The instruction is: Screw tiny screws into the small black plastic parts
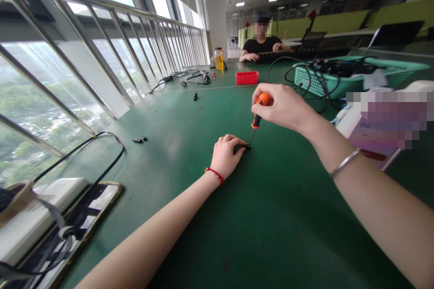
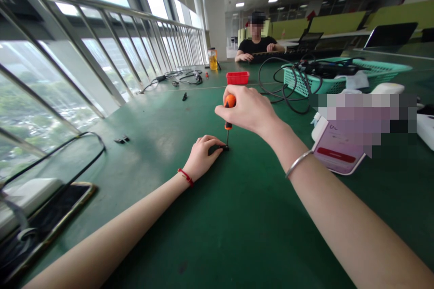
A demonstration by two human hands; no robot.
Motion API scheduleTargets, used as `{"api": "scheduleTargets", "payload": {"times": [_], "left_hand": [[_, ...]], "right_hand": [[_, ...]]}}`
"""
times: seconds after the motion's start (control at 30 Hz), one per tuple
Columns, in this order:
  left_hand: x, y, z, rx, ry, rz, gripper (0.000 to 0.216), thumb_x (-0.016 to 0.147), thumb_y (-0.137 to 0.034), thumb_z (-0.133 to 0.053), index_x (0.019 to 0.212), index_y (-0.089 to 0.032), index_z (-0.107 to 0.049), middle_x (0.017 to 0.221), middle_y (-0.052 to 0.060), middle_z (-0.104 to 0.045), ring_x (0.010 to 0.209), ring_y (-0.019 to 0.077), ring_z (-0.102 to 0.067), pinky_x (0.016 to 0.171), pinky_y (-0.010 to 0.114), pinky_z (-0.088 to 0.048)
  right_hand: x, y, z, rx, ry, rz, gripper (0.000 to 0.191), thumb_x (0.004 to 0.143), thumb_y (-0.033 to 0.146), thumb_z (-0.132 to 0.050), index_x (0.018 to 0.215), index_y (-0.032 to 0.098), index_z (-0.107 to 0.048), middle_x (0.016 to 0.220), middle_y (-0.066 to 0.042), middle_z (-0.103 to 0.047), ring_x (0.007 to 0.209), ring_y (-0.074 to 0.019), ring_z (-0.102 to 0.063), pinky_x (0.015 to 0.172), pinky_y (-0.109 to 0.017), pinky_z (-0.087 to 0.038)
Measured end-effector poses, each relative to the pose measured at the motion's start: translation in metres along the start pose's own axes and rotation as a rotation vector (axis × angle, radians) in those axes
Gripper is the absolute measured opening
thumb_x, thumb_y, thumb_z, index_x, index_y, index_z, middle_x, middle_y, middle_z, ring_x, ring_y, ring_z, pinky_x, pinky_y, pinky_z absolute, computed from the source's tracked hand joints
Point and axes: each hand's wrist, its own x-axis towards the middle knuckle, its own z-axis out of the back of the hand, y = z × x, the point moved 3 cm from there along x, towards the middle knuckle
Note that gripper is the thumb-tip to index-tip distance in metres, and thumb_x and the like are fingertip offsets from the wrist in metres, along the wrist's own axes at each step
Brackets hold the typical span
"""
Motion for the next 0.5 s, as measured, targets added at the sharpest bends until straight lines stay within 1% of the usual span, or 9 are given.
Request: {"api": "scheduleTargets", "payload": {"times": [0.1, 0.13, 0.2, 0.27, 0.33, 0.37, 0.43, 0.5], "left_hand": [[0.0004, -0.0001, -0.0001, 0.001, -0.003, 0.002, 0.018, 0.084, -0.023, -0.056, 0.095, -0.025, -0.069, 0.104, 0.004, -0.061, 0.102, 0.023, -0.052, 0.091, 0.039, -0.041], [0.0004, -0.0001, -0.0001, 0.001, -0.003, 0.003, 0.018, 0.084, -0.023, -0.056, 0.095, -0.025, -0.069, 0.104, 0.004, -0.061, 0.102, 0.023, -0.052, 0.091, 0.039, -0.041], [0.0001, -0.0001, 0.0002, 0.003, -0.003, 0.005, 0.018, 0.084, -0.023, -0.056, 0.095, -0.025, -0.069, 0.104, 0.004, -0.061, 0.102, 0.023, -0.052, 0.091, 0.039, -0.041], [-0.0004, -0.0002, 0.0005, 0.008, -0.001, 0.004, 0.018, 0.084, -0.023, -0.056, 0.095, -0.024, -0.069, 0.104, 0.004, -0.061, 0.102, 0.0228, -0.052, 0.092, 0.039, -0.041], [-0.0009, -0.0002, 0.0006, 0.013, -0.001, 0.002, 0.018, 0.083, -0.022, -0.056, 0.095, -0.024, -0.069, 0.104, 0.004, -0.061, 0.101, 0.0226, -0.052, 0.092, 0.039, -0.041], [-0.001, -0.0002, 0.0006, 0.014, -0.001, 0.002, 0.018, 0.083, -0.022, -0.056, 0.095, -0.024, -0.069, 0.104, 0.004, -0.061, 0.101, 0.0225, -0.052, 0.092, 0.039, -0.041], [-0.0008, -0.0002, 0.0004, 0.013, 0.0, 0.002, 0.018, 0.084, -0.022, -0.055, 0.095, -0.025, -0.069, 0.104, 0.004, -0.061, 0.101, 0.0224, -0.052, 0.092, 0.039, -0.041], [-0.0004, -0.0004, 0.0004, 0.011, 0.002, 0.001, 0.018, 0.084, -0.023, -0.055, 0.095, -0.025, -0.069, 0.104, 0.004, -0.061, 0.101, 0.0225, -0.052, 0.092, 0.039, -0.042]], "right_hand": [[0.0005, -0.0011, -0.0021, -0.011, 0.028, -0.026, 0.029, 0.069, 0.049, -0.06, 0.063, 0.02, -0.061, 0.056, 0.001, -0.054, 0.053, -0.0123, -0.044, 0.052, -0.026, -0.031], [0.0008, -0.0017, -0.0029, -0.008, 0.033, -0.035, 0.031, 0.069, 0.05, -0.06, 0.062, 0.02, -0.061, 0.055, 0.001, -0.053, 0.052, -0.0124, -0.044, 0.052, -0.026, -0.031], [0.0016, -0.0028, -0.0037, 0.013, 0.029, -0.035, 0.025, 0.068, 0.044, -0.061, 0.063, 0.02, -0.062, 0.056, 0.001, -0.053, 0.053, -0.0122, -0.044, 0.052, -0.026, -0.031], [0.0023, -0.0034, -0.0039, 0.047, 0.02, -0.01, 0.014, 0.065, 0.033, -0.063, 0.07, 0.02, -0.062, 0.06, 0.002, -0.056, 0.055, -0.0116, -0.045, 0.052, -0.025, -0.032], [0.0028, -0.0041, -0.0045, 0.097, 0.039, 0.012, 0.017, 0.062, 0.028, -0.064, 0.077, 0.02, -0.061, 0.064, 0.002, -0.057, 0.056, -0.0111, -0.047, 0.052, -0.024, -0.032], [0.0029, -0.0044, -0.0051, 0.122, 0.059, 0.015, 0.019, 0.061, 0.029, -0.065, 0.077, 0.02, -0.06, 0.064, 0.003, -0.057, 0.055, -0.011, -0.047, 0.052, -0.024, -0.032], [0.0026, -0.0047, -0.006, 0.136, 0.084, 0.006, 0.02, 0.063, 0.036, -0.065, 0.072, 0.019, -0.06, 0.06, 0.002, -0.056, 0.054, -0.0113, -0.046, 0.052, -0.025, -0.032], [0.0021, -0.0041, -0.0054, 0.101, 0.058, -0.009, 0.026, 0.067, 0.044, -0.062, 0.064, 0.019, -0.059, 0.056, 0.001, -0.054, 0.053, -0.0119, -0.045, 0.052, -0.026, -0.032]]}}
